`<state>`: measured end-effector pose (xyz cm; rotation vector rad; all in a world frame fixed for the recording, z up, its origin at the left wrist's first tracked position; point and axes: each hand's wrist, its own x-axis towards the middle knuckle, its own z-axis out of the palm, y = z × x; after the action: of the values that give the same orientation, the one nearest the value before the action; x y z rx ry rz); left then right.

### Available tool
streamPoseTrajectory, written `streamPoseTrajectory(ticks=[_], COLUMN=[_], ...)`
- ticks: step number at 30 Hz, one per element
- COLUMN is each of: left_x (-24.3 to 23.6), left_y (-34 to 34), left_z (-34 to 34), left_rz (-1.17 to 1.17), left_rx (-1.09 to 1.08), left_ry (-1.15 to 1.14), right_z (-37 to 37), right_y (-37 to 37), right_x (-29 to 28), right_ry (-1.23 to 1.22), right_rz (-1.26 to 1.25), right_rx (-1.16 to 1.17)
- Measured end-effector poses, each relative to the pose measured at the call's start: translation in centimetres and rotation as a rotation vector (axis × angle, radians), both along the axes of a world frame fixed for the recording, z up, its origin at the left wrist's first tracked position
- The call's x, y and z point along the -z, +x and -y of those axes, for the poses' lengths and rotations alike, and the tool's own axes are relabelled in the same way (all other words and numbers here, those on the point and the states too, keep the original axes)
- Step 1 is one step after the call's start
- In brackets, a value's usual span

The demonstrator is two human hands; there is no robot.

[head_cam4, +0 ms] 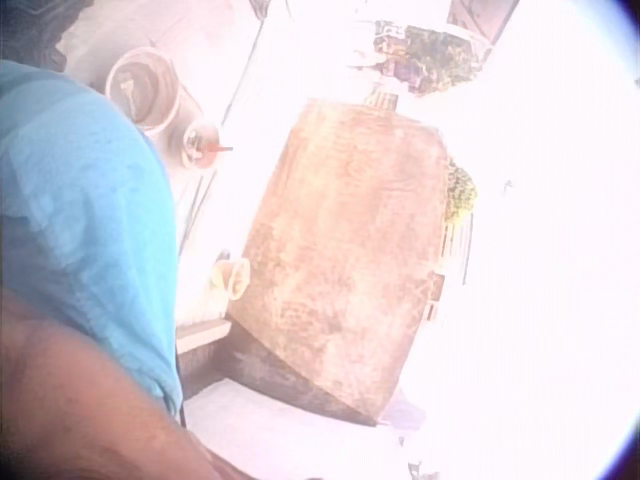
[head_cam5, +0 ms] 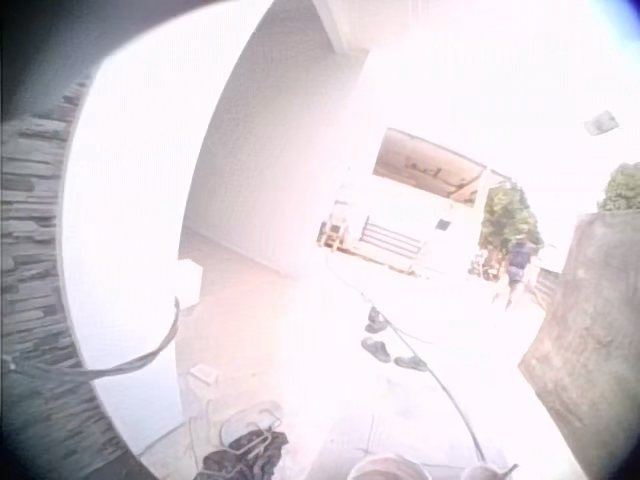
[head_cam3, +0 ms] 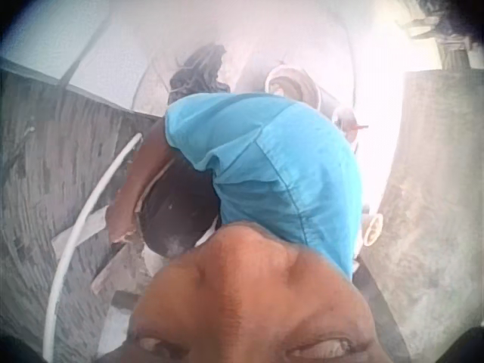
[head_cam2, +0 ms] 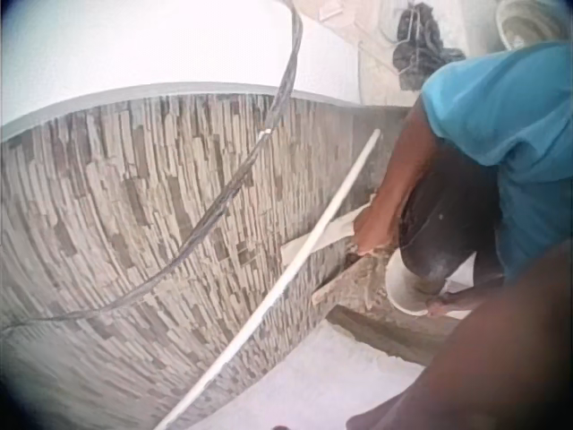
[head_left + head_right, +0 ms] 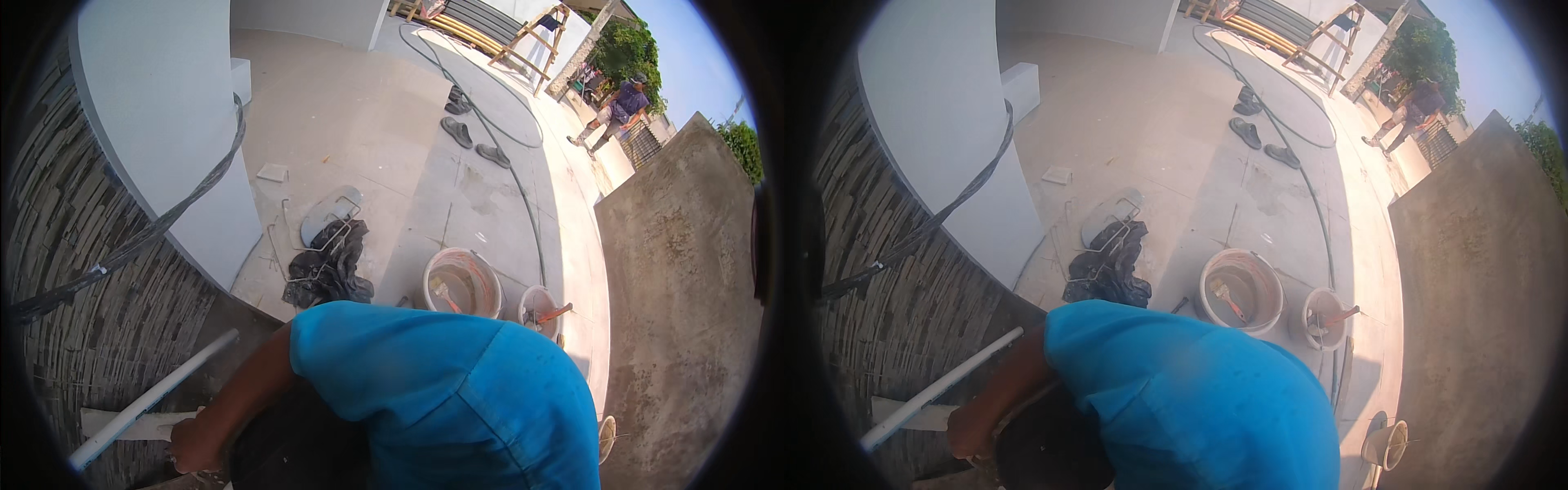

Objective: The person scoops cement from a bucket using a trowel and applies it to a concrete ledge, smoothing the surface repeatedly. The person works on a single section of the ledge, repeatedly smoothing and adding cement.

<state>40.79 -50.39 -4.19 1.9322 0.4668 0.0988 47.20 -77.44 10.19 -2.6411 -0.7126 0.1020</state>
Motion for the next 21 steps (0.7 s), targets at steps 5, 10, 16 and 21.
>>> streamPoseTrajectory(ticks=[5, 10, 16, 21], left_x=[0.4, 1.2, 2.7, 4.2], left_y=[0.9, 1.5, 0.9, -3.0], left_z=[0.6, 1.6, -0.7, -11.7], left_rz=[0.023, 0.04, -0.014, -0.03], left_rx=[0.079, 0.131, 0.325, 0.234], left_ry=[-0.002, -0.05, -0.215, -0.26], right_z=[-2.9, -7.0, -7.4, -8.1], right_y=[-2.1, -4.4, -4.7, -1.7], right_x=[-14.4, -16.9, -13.4, -9.4], right_ry=[-0.099, -0.005, 0.057, -0.075], right_rz=[0.325, 0.295, 0.103, 0.107], right_rx=[-0.036, -0.012, -0.152, -0.145])
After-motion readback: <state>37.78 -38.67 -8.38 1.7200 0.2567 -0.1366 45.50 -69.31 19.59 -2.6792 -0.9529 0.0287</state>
